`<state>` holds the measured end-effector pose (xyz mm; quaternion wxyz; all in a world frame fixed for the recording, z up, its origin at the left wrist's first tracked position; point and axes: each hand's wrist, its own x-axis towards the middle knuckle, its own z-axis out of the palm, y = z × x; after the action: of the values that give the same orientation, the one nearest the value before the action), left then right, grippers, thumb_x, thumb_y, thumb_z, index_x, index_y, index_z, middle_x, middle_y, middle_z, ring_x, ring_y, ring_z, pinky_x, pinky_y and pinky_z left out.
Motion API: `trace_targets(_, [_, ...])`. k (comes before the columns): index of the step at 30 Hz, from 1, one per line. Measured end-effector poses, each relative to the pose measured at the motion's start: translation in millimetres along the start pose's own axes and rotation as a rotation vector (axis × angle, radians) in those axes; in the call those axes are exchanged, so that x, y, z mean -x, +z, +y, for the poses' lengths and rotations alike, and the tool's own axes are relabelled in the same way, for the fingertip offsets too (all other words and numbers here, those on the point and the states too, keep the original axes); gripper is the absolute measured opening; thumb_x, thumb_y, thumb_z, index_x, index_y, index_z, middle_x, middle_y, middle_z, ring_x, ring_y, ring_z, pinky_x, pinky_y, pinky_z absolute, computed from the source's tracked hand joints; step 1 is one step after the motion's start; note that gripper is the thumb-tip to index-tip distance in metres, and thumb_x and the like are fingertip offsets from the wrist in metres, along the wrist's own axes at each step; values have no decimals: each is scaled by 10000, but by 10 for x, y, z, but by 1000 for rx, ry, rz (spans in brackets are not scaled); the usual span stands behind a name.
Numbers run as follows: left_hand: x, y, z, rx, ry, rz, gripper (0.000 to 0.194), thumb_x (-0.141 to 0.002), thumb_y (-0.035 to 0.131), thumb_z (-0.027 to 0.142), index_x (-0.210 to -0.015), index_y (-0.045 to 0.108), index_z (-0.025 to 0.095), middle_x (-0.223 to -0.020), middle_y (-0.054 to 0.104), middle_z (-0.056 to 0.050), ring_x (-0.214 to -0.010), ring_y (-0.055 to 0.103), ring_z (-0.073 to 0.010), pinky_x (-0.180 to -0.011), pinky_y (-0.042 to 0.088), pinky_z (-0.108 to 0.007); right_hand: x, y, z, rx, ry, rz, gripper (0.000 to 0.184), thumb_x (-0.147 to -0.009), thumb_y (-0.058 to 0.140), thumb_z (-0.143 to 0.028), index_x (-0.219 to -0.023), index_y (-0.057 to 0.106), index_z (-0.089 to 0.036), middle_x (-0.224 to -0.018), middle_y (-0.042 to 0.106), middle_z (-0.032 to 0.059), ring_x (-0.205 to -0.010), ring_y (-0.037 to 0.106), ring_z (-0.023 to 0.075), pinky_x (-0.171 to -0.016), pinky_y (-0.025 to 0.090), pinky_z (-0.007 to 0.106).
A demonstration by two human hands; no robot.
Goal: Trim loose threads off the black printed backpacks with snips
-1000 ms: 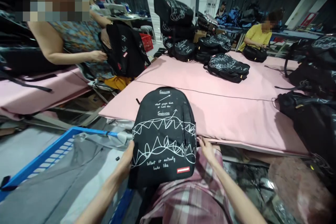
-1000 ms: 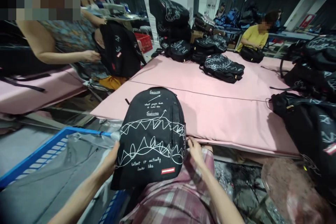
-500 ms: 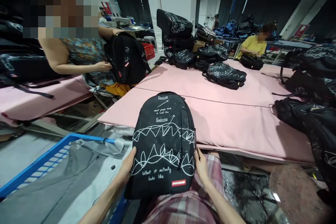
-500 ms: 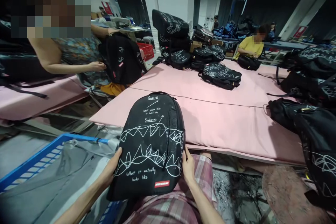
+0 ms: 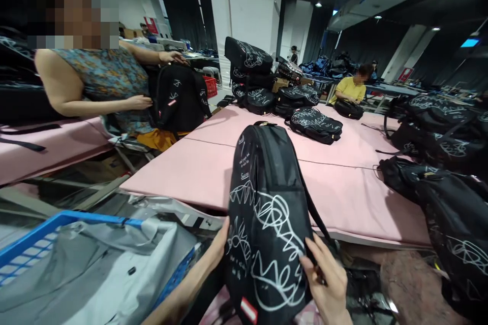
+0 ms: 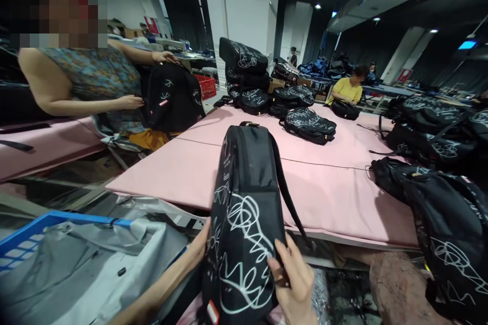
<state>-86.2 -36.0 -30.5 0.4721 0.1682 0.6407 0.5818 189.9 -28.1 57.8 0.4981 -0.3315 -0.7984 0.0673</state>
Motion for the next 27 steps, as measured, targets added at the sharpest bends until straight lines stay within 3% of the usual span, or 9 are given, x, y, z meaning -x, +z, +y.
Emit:
trace_targets(3, [-145, 131, 199, -147, 177, 39, 264, -740, 580, 369, -808, 650, 123, -849, 689, -131, -833, 650, -286, -791, 512, -425, 108, -137, -136, 27, -25, -95, 374, -808, 589, -184, -1179, 569, -218, -1069, 618, 121, -880, 657, 205, -667, 560, 243])
trace_targets(6, [-64, 157, 686, -150, 394, 176, 254, -781, 530, 332, -949, 607, 158, -1035, 640, -95, -1005, 584, -225, -931, 431, -390, 239, -201, -180, 49, 69, -174, 350, -826, 571, -250, -1172, 546, -203, -1048, 590, 124, -889, 648, 206, -655, 553, 232])
trace_targets(7, [29, 184, 895, -158, 522, 195, 241, -802, 513, 321, -987, 595, 191, -1080, 622, -59, -1051, 553, -191, -972, 395, -361, 260, -227, -180, 49, 75, -208, 355, -820, 581, -261, -1168, 539, -202, -1045, 586, 123, -897, 644, 207, -651, 551, 227])
trace_targets(8, [145, 231, 1114, -252, 807, 162, 227, -815, 512, 302, -994, 600, 194, -1063, 625, -58, -1056, 541, -192, -973, 387, -368, 262, -258, -178, 37, 60, -255, 361, -814, 589, -262, -1165, 532, -202, -1037, 586, 119, -897, 642, 205, -648, 548, 221])
trace_targets(10, [386, 393, 1540, -521, 1321, -119, 155, -826, 526, 248, -932, 637, 226, -1030, 645, -35, -1134, 479, -209, -993, 343, -398, 194, -322, -185, -6, -8, -370, 329, -824, 565, -225, -1151, 533, -210, -1019, 585, 105, -858, 644, 183, -638, 540, 209])
trace_targets(12, [565, 602, 1882, -811, 1589, -434, 194, -848, 517, 223, -1006, 627, 247, -1095, 635, -20, -1207, 407, -214, -986, 317, -391, 35, -358, -227, -30, -76, -436, 316, -844, 507, -176, -1156, 531, -215, -1048, 572, 105, -812, 640, 157, -608, 525, 195])
trace_targets(16, [681, 897, 2173, -1258, 1651, -803, 248, -814, 591, 316, -1049, 606, 237, -1093, 626, -19, -1031, 491, -196, -802, 346, -313, -383, -244, -427, 101, -126, -435, 409, -843, 481, -162, -1251, 455, -174, -1125, 547, 141, -864, 622, 179, -592, 509, 221])
trace_targets(21, [771, 848, 2149, -1470, 1610, -725, 393, -724, 663, 430, -1063, 580, 249, -1050, 569, -48, -921, 459, -206, -680, 300, -290, -572, 33, -661, 206, -92, -563, 185, -792, 518, -123, -961, 551, -190, -907, 584, 56, -702, 601, 154, -509, 440, 220])
trace_targets(27, [1008, 733, 2165, -1659, 1483, -680, 682, -572, 731, 545, -1099, 516, 169, -1073, 517, -106, -954, 430, -255, -701, 292, -310, -585, 75, -737, 137, -127, -588, 192, -764, 494, -65, -896, 528, -200, -842, 580, 31, -653, 575, 135, -526, 380, 218])
